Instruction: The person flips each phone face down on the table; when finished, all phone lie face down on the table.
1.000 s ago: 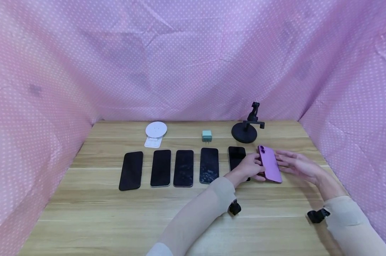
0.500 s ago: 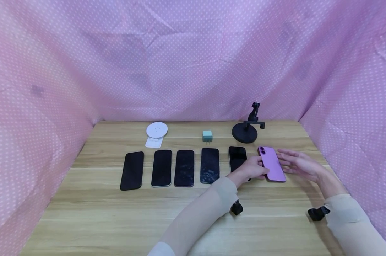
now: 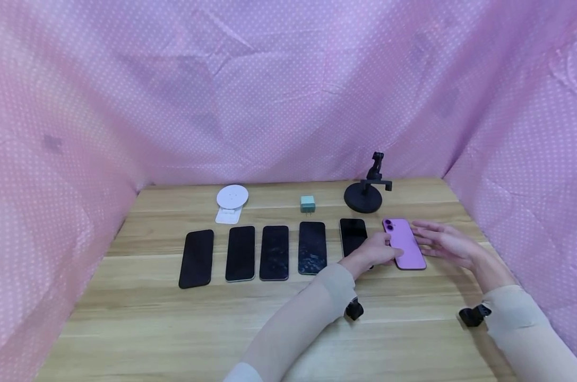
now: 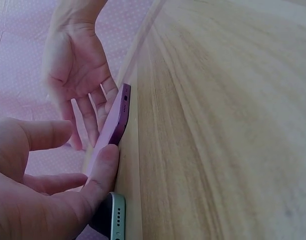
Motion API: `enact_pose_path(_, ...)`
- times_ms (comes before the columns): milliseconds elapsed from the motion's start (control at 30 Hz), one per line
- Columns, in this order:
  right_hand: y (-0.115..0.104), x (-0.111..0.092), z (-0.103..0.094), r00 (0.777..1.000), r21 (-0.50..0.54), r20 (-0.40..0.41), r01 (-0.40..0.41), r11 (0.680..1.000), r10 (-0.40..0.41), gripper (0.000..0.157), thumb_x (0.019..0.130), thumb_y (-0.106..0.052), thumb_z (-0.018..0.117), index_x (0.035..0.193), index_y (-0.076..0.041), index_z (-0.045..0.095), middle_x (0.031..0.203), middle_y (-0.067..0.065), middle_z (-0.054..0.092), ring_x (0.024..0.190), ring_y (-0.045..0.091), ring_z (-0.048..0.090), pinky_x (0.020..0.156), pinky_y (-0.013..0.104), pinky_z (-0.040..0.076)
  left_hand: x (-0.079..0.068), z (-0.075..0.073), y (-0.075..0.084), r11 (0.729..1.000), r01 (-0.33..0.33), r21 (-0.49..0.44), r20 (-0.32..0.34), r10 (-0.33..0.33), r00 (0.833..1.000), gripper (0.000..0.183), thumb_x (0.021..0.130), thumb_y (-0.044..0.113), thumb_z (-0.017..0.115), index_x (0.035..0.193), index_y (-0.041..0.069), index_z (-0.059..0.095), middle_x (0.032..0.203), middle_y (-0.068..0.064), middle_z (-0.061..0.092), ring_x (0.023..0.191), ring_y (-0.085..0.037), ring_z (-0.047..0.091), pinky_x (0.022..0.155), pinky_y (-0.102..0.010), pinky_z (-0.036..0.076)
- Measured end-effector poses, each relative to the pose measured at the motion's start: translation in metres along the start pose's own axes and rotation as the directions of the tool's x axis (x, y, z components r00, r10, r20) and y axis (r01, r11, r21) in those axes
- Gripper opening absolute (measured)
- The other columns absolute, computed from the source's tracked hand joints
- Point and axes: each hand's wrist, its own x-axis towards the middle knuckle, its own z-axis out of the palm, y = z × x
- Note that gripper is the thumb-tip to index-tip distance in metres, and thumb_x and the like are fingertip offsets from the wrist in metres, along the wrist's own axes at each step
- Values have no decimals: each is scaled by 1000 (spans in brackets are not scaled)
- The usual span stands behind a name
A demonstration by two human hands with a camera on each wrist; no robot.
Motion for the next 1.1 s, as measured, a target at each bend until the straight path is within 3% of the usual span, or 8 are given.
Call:
enact_pose_path(233, 2, 1, -3, 1000, -46, -22, 2, 999, -3, 70, 111, -27, 43, 158, 8, 5, 160, 36, 9, 122, 7, 54, 103, 33, 50, 2, -1, 0, 999, -14, -49, 30, 16, 999, 60, 93, 12, 75, 147, 0, 50, 127, -11, 65, 93, -14, 68, 81, -30, 60)
enact_pose_path(400, -4, -2, 5, 991, -222, -104, 58, 973, -82, 69, 111, -25, 43, 155, 15, 9, 155, 39, 22, 128, 26, 54, 100, 35, 52, -4, -10, 3, 998, -62, -21, 30, 63, 998, 61, 94, 15, 75, 149, 7, 50, 136, -10, 61, 95, -14, 68, 79, -28, 59)
enact_pose_path(533, -15, -4, 21, 975, -316, -157, 102, 943, -158, 68, 110, -27, 47, 155, 13, 17, 152, 38, 32, 123, 27, 58, 97, 38, 55, -17, -32, 6, 983, -176, 44, 42, 175, 984, 61, 95, 17, 74, 150, 9, 50, 140, -11, 58, 97, -21, 71, 80, -27, 58)
enact_pose_path(633, -21, -3, 34, 976, -305, -122, 135, 943, -180, 68, 109, -29, 48, 156, 10, 19, 154, 36, 32, 127, 36, 54, 99, 40, 54, -29, -55, 7, 956, -261, 132, 32, 259, 965, 60, 96, 20, 73, 150, 9, 50, 141, -11, 58, 107, -20, 68, 86, -25, 55)
enact_pose_path(733, -24, 2, 47, 979, -272, -82, 156, 949, -185, 66, 110, -28, 48, 156, 9, 20, 154, 35, 33, 129, 45, 50, 100, 39, 52, -40, -78, 5, 934, -295, 200, 23, 297, 955, 59, 97, 22, 71, 150, 8, 49, 145, -10, 55, 115, -19, 64, 90, -24, 53)
enact_pose_path(867, -24, 16, 65, 984, -219, -24, 166, 961, -175, 64, 110, -23, 47, 155, 13, 19, 151, 38, 34, 130, 49, 48, 103, 41, 51, -48, -102, -5, 933, -273, 236, 19, 277, 961, 61, 99, 24, 69, 152, 7, 45, 150, -10, 50, 116, -22, 64, 91, -28, 55)
enact_pose_path(1100, -21, 44, 92, 995, -116, 60, 84, 990, -77, 68, 109, -18, 48, 157, 12, 10, 160, 36, 14, 144, 49, 25, 106, 48, 47, -49, -119, -29, 974, -148, 171, 16, 148, 989, 66, 99, 21, 69, 156, 9, 38, 148, -16, 51, 80, -24, 73, 97, -37, 53)
